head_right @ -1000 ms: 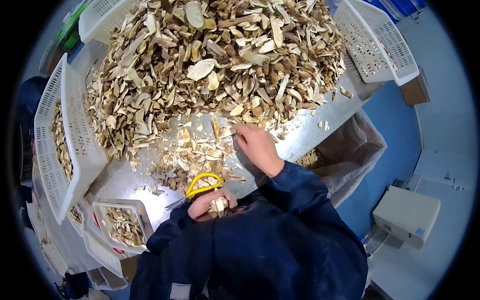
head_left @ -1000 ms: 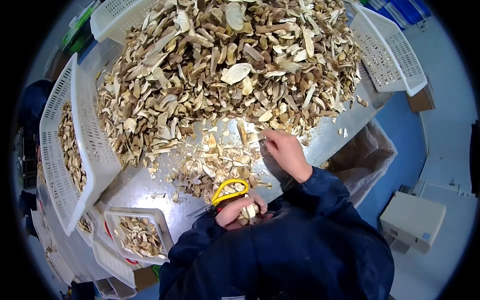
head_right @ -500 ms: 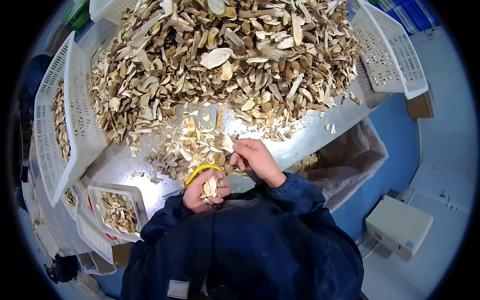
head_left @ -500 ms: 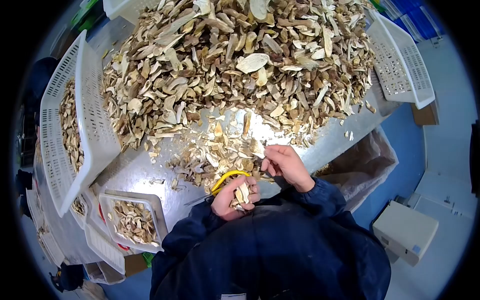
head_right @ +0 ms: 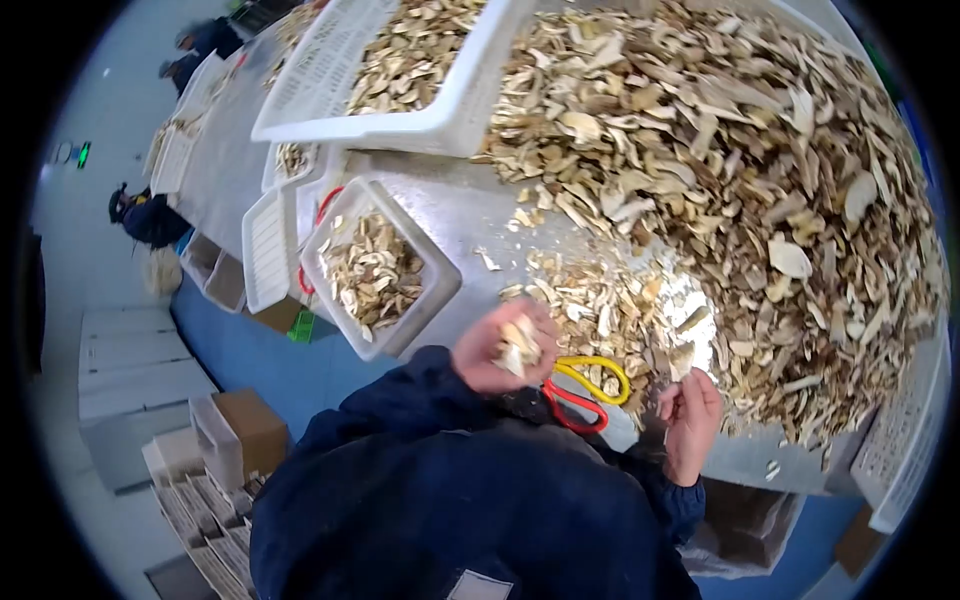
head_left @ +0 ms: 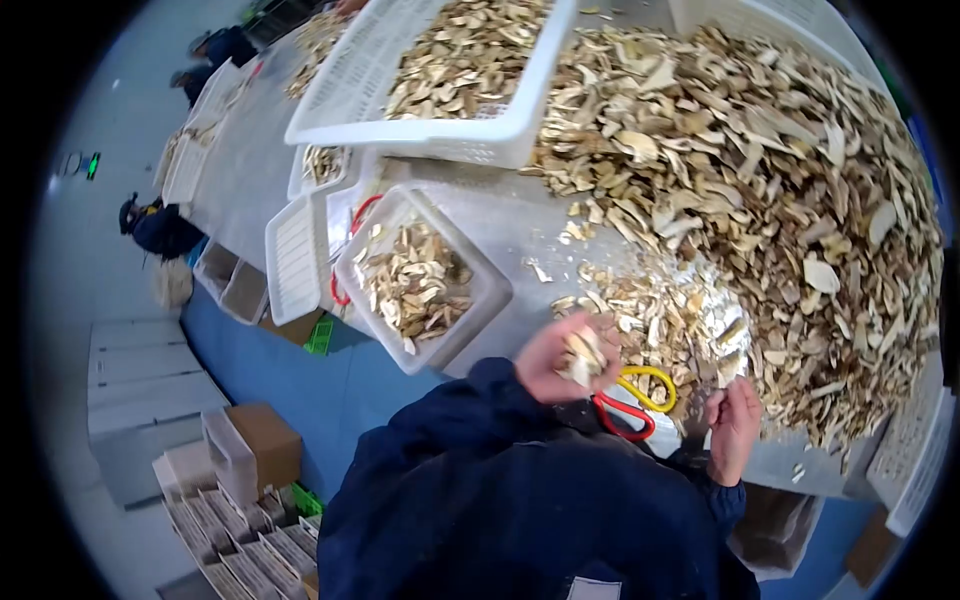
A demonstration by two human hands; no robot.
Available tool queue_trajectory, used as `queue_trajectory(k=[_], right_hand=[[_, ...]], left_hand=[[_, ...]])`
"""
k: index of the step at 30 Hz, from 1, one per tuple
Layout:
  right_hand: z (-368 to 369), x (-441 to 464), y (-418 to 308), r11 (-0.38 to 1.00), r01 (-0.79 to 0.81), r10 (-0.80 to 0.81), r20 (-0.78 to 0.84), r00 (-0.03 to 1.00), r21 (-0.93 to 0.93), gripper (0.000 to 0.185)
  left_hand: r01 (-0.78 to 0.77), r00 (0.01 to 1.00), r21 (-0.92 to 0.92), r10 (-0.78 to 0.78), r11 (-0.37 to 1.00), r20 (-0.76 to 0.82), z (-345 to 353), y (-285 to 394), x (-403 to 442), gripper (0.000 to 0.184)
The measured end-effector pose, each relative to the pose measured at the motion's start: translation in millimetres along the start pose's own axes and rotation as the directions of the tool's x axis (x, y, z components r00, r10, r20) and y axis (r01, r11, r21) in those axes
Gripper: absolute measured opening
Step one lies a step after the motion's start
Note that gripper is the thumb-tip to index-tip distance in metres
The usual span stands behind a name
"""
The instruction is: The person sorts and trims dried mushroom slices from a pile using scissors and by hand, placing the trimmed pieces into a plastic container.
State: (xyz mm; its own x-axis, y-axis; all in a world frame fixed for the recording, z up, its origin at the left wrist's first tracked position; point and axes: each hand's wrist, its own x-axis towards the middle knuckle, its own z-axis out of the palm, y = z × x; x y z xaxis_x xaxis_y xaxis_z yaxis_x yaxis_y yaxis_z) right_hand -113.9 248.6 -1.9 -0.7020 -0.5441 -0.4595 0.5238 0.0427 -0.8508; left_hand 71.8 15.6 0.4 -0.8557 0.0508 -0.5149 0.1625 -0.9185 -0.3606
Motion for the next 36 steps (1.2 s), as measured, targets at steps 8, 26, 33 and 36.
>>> queue_trajectory(k=[8, 26, 33, 36], right_hand=[[-6, 12, -9, 0.999, 0.024, -0.026, -0.046, 0.999, -0.031, 0.013], [-2, 5, -3, 0.998, 0.010, -0.012, -0.040, 0.999, -0.069, 0.014], [-1, 8, -2, 0.998, 0.013, -0.013, -0.004, 1.000, -0.066, 0.014], [-3, 6, -3, 0.997, 0.021, -0.022, -0.008, 1.000, -0.073, 0.014]], left_hand=[[-0.891, 0.287, 0.431, 0.913, 0.143, 0.291, -7, 136, -143, 0.026], [0.542, 0.192, 0.603, 0.785, -0.585, 0.589, -8, 135, -166, 0.015], [0.625, 0.209, 0.505, 0.751, -0.595, 0.627, -18, 134, -159, 0.021], [0.591, 0.187, 0.501, 0.711, -0.632, 0.678, -22, 138, -159, 0.017]])
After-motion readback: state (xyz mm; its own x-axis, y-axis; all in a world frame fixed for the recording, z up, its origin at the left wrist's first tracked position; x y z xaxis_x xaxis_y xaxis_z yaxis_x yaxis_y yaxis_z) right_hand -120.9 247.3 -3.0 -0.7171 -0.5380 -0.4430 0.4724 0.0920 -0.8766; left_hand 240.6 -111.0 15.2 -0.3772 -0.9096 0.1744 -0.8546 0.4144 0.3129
